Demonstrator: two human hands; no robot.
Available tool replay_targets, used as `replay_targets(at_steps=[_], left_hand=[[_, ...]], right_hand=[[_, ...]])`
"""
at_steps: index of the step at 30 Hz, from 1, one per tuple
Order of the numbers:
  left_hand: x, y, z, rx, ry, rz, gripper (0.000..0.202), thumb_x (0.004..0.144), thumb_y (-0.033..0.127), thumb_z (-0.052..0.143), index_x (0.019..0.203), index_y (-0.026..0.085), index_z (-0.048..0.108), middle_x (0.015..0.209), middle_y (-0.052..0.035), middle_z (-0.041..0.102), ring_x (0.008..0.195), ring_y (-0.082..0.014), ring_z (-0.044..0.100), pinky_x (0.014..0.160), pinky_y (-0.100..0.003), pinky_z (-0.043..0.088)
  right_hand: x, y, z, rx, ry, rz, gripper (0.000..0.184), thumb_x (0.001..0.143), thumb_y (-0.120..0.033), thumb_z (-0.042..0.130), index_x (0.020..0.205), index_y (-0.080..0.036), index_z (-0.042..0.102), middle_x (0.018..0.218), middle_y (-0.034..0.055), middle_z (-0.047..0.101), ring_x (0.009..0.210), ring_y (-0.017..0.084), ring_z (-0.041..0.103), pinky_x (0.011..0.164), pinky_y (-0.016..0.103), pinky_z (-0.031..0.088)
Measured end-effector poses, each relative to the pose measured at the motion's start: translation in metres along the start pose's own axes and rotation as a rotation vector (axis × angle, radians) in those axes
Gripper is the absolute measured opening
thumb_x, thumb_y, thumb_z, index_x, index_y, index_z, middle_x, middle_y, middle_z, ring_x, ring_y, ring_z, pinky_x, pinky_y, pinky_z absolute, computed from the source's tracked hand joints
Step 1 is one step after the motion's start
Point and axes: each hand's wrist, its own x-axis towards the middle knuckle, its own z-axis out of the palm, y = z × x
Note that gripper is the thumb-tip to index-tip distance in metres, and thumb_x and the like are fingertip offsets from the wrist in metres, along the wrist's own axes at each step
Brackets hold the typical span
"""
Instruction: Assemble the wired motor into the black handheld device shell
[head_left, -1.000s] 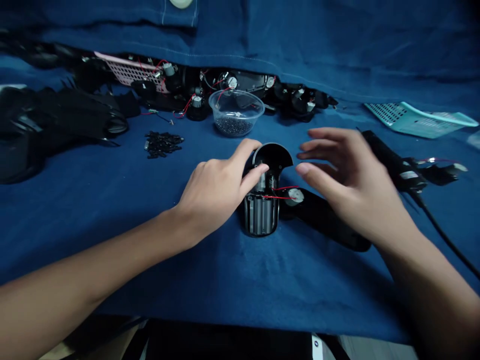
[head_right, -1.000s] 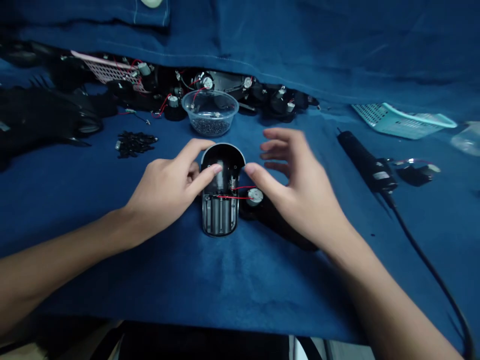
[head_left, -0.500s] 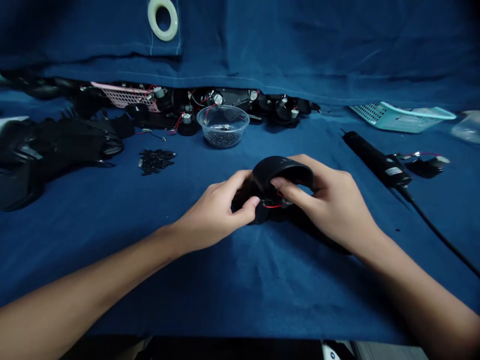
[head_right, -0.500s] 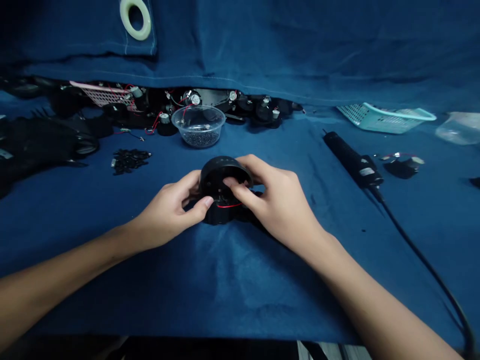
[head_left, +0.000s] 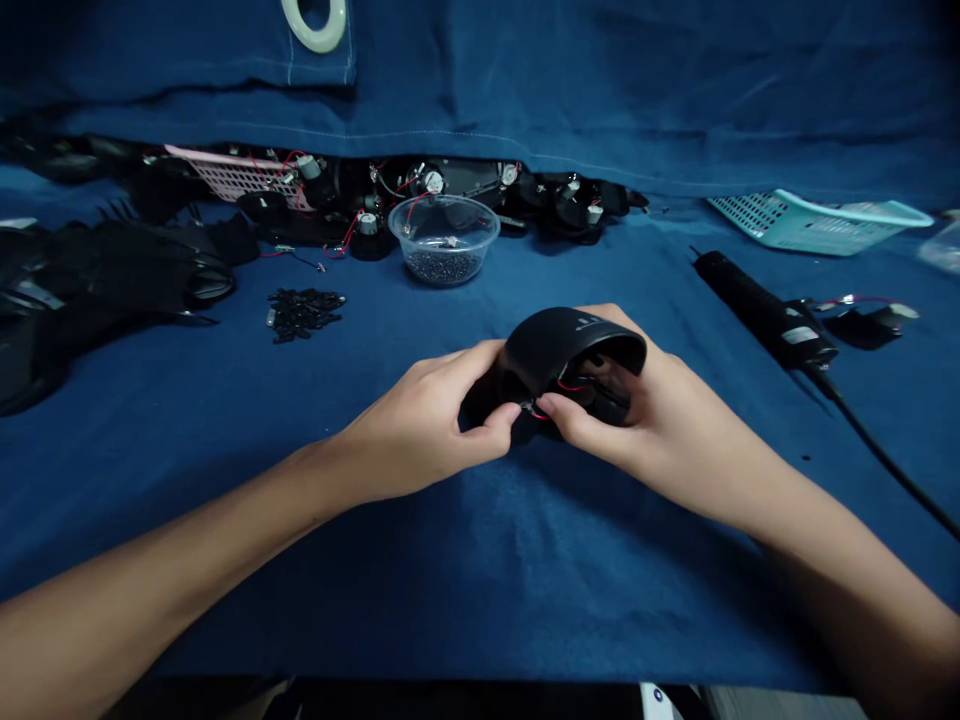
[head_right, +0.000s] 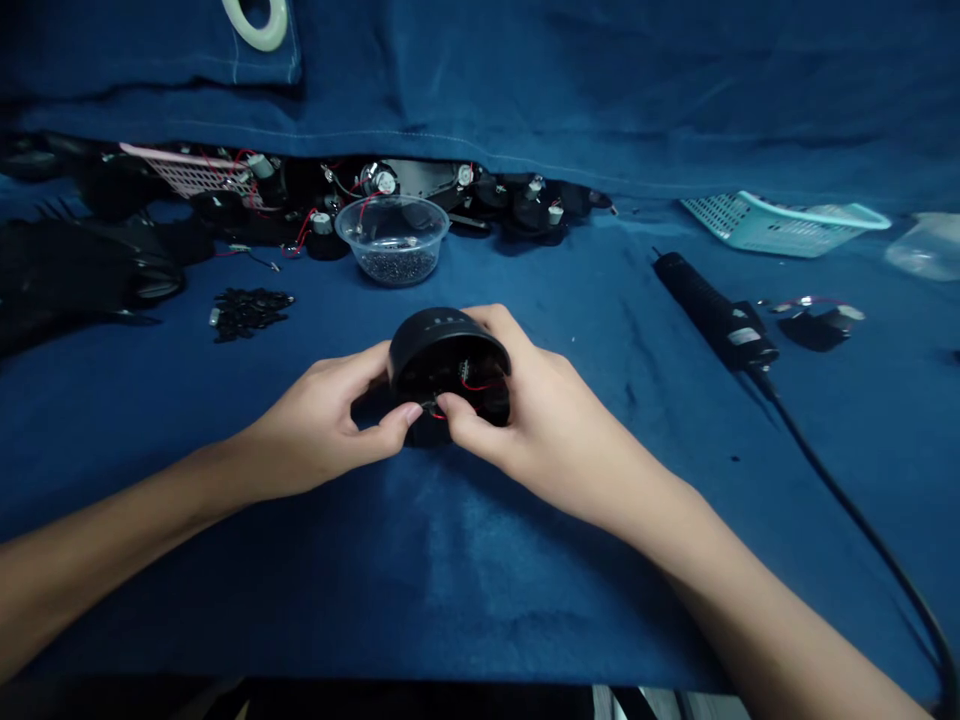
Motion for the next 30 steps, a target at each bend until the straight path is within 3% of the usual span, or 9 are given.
replay_targets(at_steps=[7, 16, 30], left_hand=[[-0.001, 0.001, 0.006, -0.098, -0.001, -0.073, 0.039, 0.091, 0.027, 0.051, 0.13, 0.028, 0.054, 0.105, 0.001, 0.07, 0.088, -0.0136, 0.066, 0.083, -0.026, 0.053], [-0.005, 0.009, 0.004, -0.004, 0.026, -0.109, 0.018, 0.089, 0.029, 0.052, 0.104, 0.022, 0.059, 0.087, 0.002, 0.069, 0.074, -0.0121, 0.065, 0.069, -0.023, 0.051], [-0.009, 0.016, 0.009, -0.024, 0.089, -0.125, 0.015, 0.09, 0.023, 0.049, 0.103, 0.024, 0.056, 0.089, 0.0048, 0.068, 0.08, -0.0115, 0.066, 0.072, -0.024, 0.047]], right_hand=[[0.002, -0.004, 0.0, 0.007, 0.018, 0.046, 0.036, 0.083, -0.018, 0.067, 0.115, -0.024, 0.05, 0.103, 0.0041, 0.07, 0.087, 0.02, 0.072, 0.065, 0.026, 0.058], [-0.001, -0.004, 0.003, -0.125, 0.054, 0.002, 0.038, 0.084, -0.024, 0.068, 0.118, -0.023, 0.05, 0.107, 0.0068, 0.068, 0.079, 0.02, 0.071, 0.06, 0.026, 0.056], [0.0, -0.014, 0.012, -0.162, 0.129, 0.048, 0.038, 0.08, -0.02, 0.07, 0.112, -0.022, 0.048, 0.093, 0.0045, 0.068, 0.069, 0.018, 0.069, 0.051, 0.024, 0.051]])
